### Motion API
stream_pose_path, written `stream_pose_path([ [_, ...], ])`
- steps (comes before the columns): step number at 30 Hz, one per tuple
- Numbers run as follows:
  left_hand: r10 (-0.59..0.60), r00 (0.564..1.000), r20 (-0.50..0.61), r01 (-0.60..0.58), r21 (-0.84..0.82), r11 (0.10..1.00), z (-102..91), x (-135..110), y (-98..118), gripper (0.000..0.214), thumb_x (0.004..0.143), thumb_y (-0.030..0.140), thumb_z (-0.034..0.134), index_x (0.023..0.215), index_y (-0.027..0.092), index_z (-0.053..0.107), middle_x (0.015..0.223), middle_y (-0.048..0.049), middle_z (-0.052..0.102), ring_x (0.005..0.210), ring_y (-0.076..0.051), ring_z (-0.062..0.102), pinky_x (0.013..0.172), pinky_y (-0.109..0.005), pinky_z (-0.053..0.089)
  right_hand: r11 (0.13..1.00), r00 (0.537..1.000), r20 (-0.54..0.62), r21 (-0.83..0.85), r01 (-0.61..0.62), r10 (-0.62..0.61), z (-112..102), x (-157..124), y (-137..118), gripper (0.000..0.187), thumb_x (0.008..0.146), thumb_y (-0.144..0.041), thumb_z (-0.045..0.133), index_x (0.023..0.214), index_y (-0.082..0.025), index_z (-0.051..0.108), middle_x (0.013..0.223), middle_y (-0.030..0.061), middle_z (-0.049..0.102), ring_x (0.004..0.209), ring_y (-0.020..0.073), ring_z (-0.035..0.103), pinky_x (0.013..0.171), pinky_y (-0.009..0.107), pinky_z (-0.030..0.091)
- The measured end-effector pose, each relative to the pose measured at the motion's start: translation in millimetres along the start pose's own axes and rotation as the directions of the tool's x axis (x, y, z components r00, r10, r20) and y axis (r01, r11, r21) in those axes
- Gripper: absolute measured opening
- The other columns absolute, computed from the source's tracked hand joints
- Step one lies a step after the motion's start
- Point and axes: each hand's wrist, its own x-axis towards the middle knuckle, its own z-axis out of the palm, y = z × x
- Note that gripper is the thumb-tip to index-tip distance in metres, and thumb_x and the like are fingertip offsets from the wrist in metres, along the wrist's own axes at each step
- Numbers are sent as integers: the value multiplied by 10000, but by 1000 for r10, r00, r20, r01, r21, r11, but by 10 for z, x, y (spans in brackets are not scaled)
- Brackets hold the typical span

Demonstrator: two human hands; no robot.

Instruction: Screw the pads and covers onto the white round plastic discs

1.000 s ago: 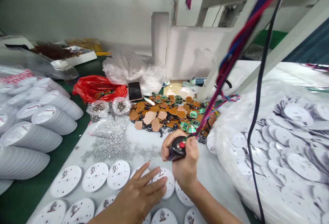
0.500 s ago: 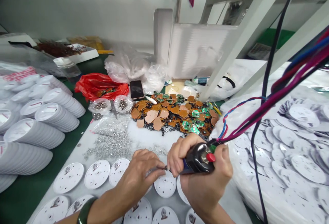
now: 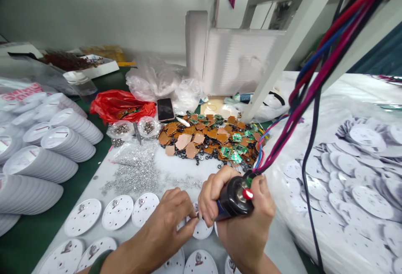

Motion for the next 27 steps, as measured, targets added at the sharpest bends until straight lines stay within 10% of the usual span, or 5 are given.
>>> stream_pose_path([
  [9, 52, 999, 3, -51, -82, 995, 22, -85, -25, 94, 972, 102, 604, 920, 180, 614, 906, -28, 638, 872, -198, 563, 806, -334, 435, 1000, 999, 42, 15, -12, 12, -8, -74, 13, 564, 830, -696, 574, 582, -200, 676, 407, -3, 490, 360, 134, 442, 402, 273, 418],
  [16, 276, 948, -159, -203, 368, 907, 157, -318, -24, 126, 1031, 206, 538, 1008, 185, 659, 932, -11, 741, 660, -169, 509, 605, -352, 299, 999, 996, 85, -26, 26, -24, -80, -52, 51, 599, 850, -720, 522, 614, -198, 697, 412, 3, 489, 367, 134, 440, 393, 260, 388],
  [27, 289, 957, 12, -260, 473, 842, 363, -414, -24, 331, 932, 410, 694, 1091, 119, 694, 1064, -82, 776, 662, -189, 577, 578, -385, 374, 998, 994, 98, -51, -46, 50, -63, -30, 455, 587, 839, -712, 526, 622, -183, 660, 452, 18, 521, 362, 128, 414, 358, 247, 327],
])
